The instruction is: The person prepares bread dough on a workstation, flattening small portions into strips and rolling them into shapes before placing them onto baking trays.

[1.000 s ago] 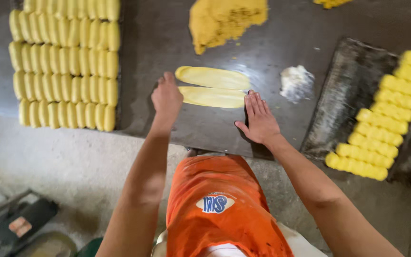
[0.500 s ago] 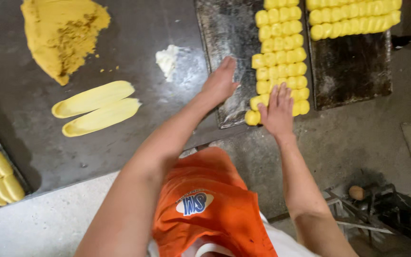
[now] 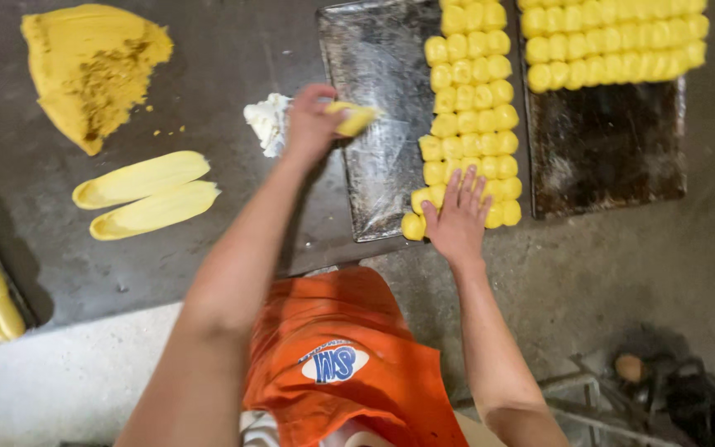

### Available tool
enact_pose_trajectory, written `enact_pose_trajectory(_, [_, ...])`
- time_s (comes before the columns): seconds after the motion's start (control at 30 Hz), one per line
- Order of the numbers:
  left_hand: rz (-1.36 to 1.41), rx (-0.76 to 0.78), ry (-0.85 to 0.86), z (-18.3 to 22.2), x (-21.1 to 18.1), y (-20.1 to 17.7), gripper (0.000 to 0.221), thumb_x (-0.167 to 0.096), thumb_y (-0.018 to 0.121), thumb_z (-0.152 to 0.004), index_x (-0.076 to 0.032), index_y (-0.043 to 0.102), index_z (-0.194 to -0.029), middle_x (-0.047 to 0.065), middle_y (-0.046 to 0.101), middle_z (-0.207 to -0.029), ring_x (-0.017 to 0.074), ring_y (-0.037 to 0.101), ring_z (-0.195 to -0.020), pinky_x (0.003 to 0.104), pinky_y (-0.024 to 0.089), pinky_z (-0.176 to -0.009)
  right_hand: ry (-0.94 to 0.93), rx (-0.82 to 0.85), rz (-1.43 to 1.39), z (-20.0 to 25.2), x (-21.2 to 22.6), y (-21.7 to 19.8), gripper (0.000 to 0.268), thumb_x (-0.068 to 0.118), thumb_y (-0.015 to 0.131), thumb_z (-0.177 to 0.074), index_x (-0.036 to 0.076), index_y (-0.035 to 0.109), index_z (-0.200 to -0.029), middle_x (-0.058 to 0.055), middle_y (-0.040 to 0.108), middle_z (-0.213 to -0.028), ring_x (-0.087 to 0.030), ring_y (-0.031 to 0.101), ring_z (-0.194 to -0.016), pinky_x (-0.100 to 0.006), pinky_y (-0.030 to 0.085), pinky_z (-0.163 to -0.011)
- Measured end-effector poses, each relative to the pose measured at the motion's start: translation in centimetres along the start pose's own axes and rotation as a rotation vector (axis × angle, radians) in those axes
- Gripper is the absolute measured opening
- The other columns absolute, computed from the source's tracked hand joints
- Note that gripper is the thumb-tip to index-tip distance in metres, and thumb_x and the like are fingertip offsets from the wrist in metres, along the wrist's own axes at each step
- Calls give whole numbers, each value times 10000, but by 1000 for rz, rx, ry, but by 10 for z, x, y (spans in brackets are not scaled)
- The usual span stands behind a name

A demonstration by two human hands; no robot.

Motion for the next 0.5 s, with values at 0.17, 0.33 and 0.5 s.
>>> enact_pose_trajectory(0.17, [94,-229,-108,90,-51,-148,376,6,736,-941,-31,597,-1288,87,724,-1018,155,712,-816,284,617,-655,-187,-51,-1,-22,84,0,847,497,561,-1024,-89,331,-1590,-312,283,-1661,-540,194,-1530,-716,122,-1207])
enact_pose_trajectory(0.33, [166,-348,-170,165,-8,-175,355,41,749,-887,7,620,-1216,139,736,-1007,213,711,-784,306,594,-660,-461,132,-10,-81,202,47,776,557,424,-1056,-15,366,-1578,-182,309,-1669,-491,185,-1540,-689,72,-1206])
enact_pose_trajectory(0.5, [303,-472,-254,213,19,-224,431,50,728,-815,19,634,-1234,108,740,-1084,163,746,-908,282,625,-777,-631,156,175,-106,238,72,764,572,337,-1033,22,379,-1562,-139,321,-1631,-470,179,-1499,-696,34,-1158])
Point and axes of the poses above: each hand's wrist, its own z-axis away from the middle knuckle, its own y-axis out of the palm, x = y × z, the point moved 3 cm from there along -z, towards the middle knuckle
